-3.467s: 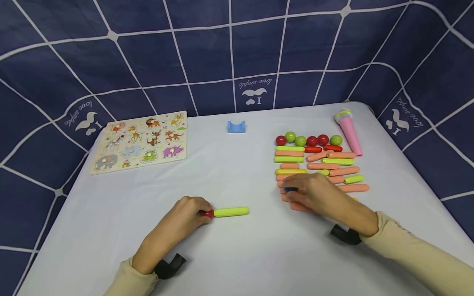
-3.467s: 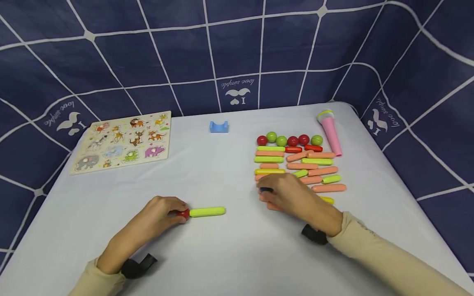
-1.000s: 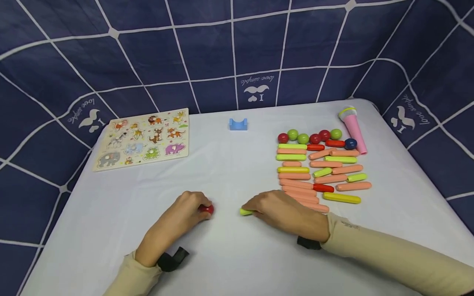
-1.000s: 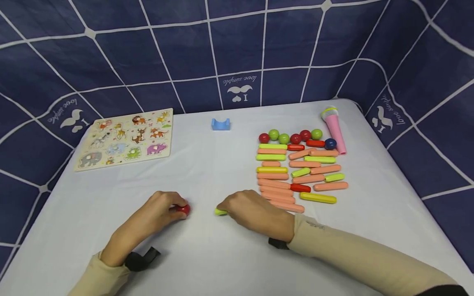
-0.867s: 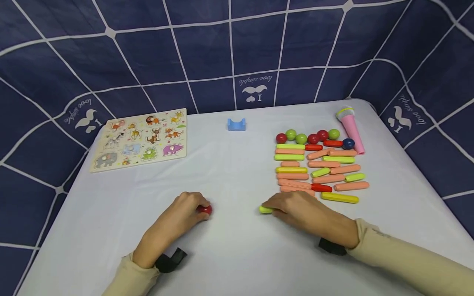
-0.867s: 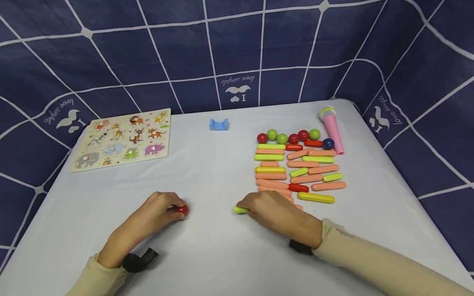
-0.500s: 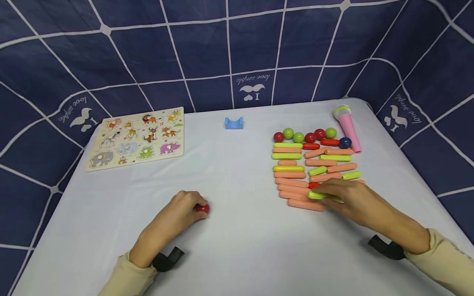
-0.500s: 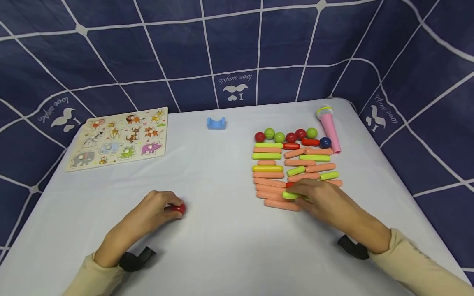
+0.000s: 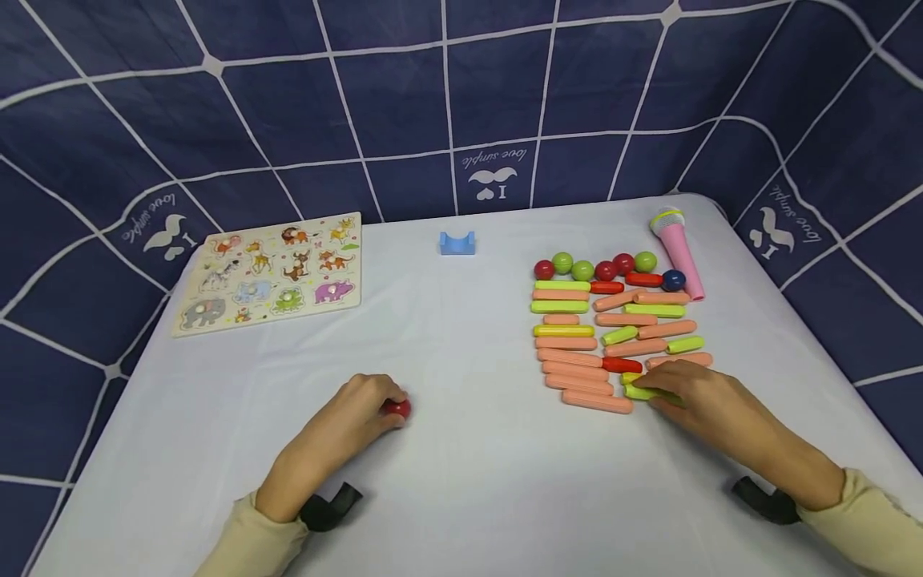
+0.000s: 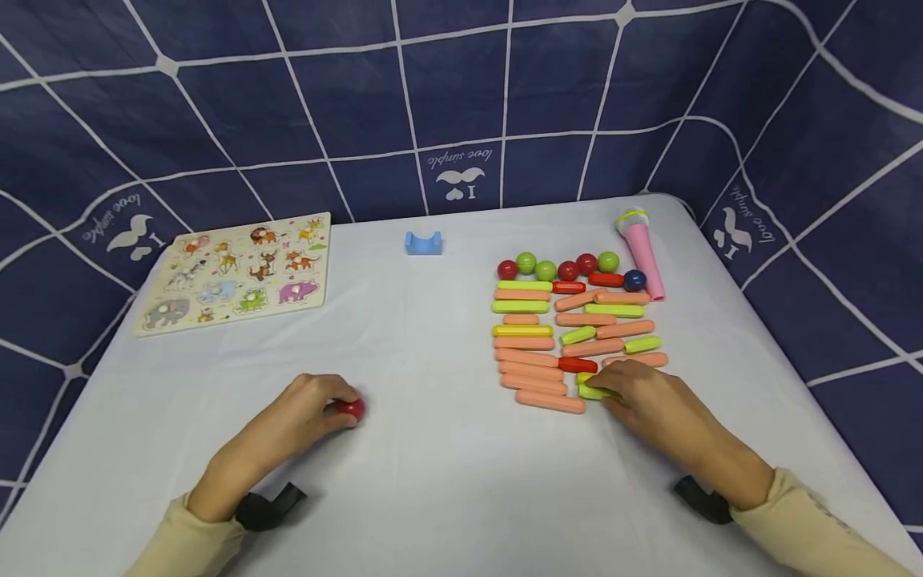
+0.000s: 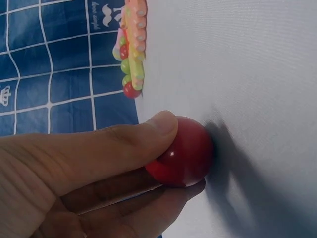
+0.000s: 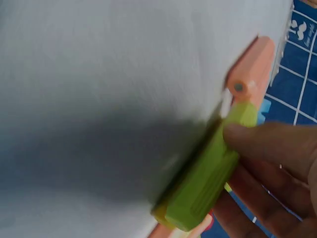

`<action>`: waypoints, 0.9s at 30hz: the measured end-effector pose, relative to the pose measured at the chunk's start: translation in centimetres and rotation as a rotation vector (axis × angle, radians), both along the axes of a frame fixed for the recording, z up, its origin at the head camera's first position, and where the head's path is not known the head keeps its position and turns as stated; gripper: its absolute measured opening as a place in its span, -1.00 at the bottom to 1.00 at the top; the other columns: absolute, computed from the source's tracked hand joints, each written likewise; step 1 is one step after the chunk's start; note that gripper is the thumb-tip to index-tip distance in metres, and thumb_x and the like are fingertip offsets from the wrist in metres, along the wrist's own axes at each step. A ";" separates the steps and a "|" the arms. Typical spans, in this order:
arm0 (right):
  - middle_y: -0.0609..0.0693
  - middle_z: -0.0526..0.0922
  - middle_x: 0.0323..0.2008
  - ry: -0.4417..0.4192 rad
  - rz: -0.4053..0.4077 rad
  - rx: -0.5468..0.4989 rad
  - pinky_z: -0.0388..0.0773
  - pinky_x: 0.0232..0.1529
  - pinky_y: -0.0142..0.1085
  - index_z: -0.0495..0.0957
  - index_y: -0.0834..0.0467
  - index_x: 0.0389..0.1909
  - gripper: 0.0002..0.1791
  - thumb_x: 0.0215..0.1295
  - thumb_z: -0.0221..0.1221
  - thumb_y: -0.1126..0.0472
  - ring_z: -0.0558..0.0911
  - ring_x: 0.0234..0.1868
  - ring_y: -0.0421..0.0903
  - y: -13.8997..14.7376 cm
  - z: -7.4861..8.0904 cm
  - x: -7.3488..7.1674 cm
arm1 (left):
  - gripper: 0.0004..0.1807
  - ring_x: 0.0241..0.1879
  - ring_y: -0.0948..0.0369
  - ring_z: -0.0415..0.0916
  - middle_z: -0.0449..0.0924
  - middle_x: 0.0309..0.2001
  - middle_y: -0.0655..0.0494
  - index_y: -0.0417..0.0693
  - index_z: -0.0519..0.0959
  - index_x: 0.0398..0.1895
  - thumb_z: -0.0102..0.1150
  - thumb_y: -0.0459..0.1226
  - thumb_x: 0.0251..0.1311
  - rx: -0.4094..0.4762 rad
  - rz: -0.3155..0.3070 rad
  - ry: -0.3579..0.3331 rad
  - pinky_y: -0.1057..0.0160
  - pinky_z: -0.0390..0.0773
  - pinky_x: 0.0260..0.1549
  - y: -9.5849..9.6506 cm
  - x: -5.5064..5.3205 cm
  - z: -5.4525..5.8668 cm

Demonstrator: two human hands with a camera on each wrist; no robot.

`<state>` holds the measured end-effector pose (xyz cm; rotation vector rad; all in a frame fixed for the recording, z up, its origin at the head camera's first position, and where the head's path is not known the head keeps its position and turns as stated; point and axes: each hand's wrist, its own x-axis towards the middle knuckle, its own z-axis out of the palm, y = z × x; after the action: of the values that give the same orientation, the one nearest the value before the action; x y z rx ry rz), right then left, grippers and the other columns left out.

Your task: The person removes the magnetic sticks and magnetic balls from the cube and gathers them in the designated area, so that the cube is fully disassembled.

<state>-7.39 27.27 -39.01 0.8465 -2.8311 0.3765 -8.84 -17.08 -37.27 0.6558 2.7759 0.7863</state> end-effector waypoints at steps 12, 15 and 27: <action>0.01 0.65 -0.16 0.070 -0.009 0.013 0.66 -0.28 -0.03 0.75 0.08 -0.14 -0.53 -0.21 0.55 0.34 0.64 -0.15 -0.01 0.1 -0.8 0.5 | -0.74 -0.34 0.21 0.53 0.63 -0.33 0.03 -0.32 0.67 -0.28 0.46 -0.55 -0.10 -0.124 -0.153 0.039 0.31 0.59 -0.35 1.5 -1.7 0.9; -0.03 0.66 -0.16 0.075 -0.034 -0.004 0.65 -0.24 0.00 0.74 0.07 -0.15 -0.55 -0.19 0.54 0.30 0.64 -0.12 -0.01 0.4 -0.3 0.6 | -0.73 -0.29 0.16 0.54 0.64 -0.28 -0.03 -0.35 0.68 -0.20 0.44 -0.52 -0.03 -0.084 -0.197 0.046 0.28 0.61 -0.28 3.1 -5.3 2.0; -0.10 0.67 -0.18 0.082 -0.026 -0.076 0.62 -0.14 -0.05 0.74 0.08 -0.17 -0.59 -0.15 0.51 0.35 0.63 -0.09 -0.05 -0.3 -0.4 0.6 | -0.68 -0.16 0.09 0.53 0.66 -0.11 -0.12 -0.32 0.66 -0.02 0.35 -0.49 0.10 -0.039 -0.171 0.104 0.24 0.54 -0.09 14.4 -19.1 0.6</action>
<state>-6.75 26.99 -39.40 0.7912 -2.7309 0.4333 -27.98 -2.67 -36.63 0.9364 2.7710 0.6799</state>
